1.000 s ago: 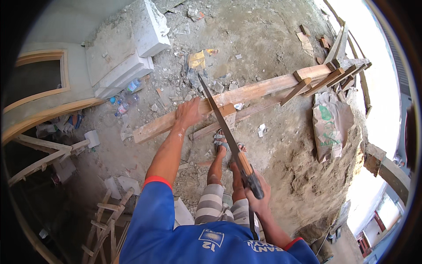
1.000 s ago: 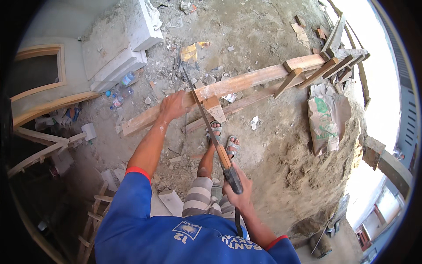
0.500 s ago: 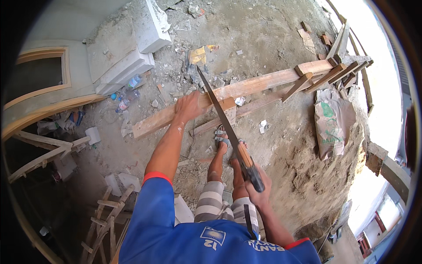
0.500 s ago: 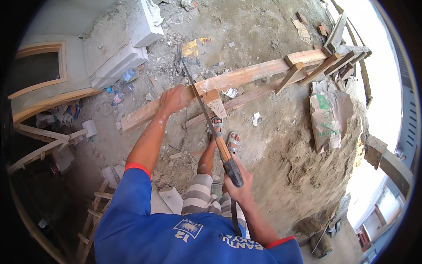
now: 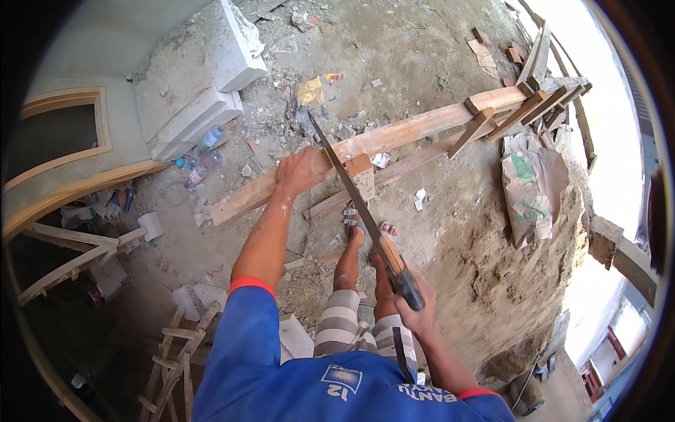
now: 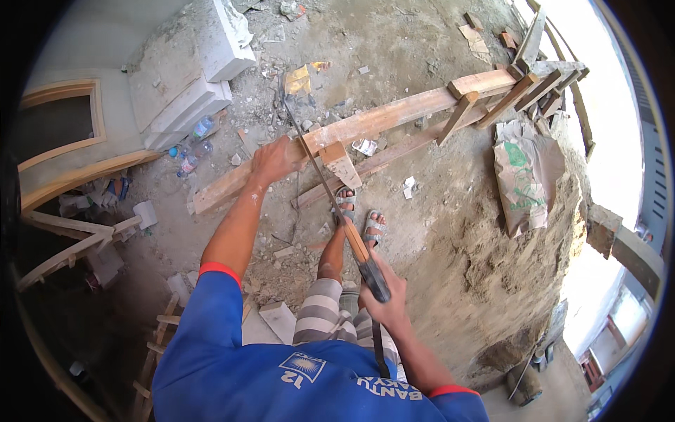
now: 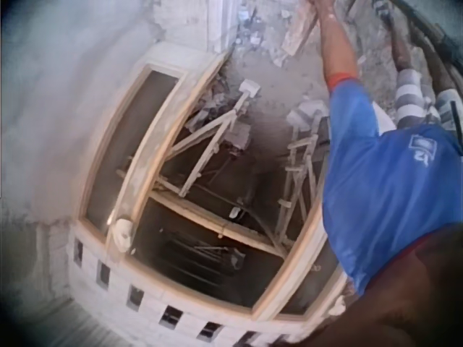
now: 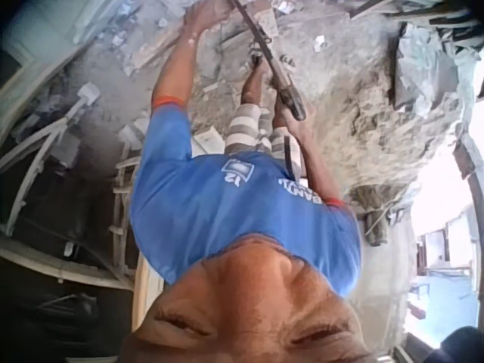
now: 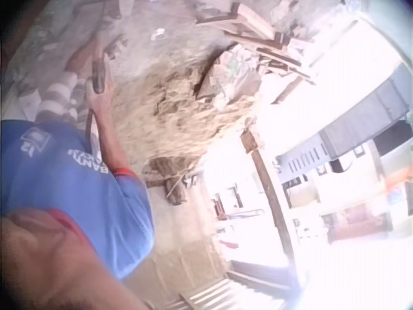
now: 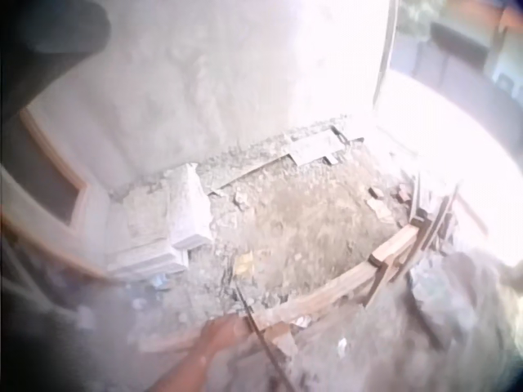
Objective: The person uses a hand saw to cut a wooden plank while it is supported by a wooden frame at a construction site.
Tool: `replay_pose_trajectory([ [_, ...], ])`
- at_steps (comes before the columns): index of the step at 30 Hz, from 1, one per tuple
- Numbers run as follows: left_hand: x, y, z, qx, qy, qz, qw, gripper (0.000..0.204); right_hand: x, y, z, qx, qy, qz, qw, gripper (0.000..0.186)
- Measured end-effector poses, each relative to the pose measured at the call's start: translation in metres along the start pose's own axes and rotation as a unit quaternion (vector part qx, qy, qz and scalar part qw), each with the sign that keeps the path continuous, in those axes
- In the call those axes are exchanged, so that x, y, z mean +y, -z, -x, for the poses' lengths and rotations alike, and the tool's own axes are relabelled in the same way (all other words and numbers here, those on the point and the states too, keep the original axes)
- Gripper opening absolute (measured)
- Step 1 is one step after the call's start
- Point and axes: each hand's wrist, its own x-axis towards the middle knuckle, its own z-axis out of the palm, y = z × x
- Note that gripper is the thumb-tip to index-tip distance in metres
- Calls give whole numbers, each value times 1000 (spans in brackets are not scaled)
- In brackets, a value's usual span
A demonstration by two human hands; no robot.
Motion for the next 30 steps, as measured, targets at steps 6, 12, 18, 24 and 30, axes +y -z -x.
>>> replay_pose_trajectory([
  [6,1,-13,-3,12,-19,16,1000,61,2,-63,-126,34,77,-40,996,60],
  [12,6,6,-4,-24,14,7,1000,67,17,-10,-38,12,-3,-89,996,64],
  [18,-8,-3,-8,-12,-14,35,999,70,-4,-16,-31,65,7,-80,995,66],
  [24,-26,-11,-15,-23,-5,131,991,62,5,-23,-38,73,13,-62,995,71],
  [30,-14,-23,-9,146,-28,-2,989,63,23,-23,-35,45,44,-66,996,65],
])
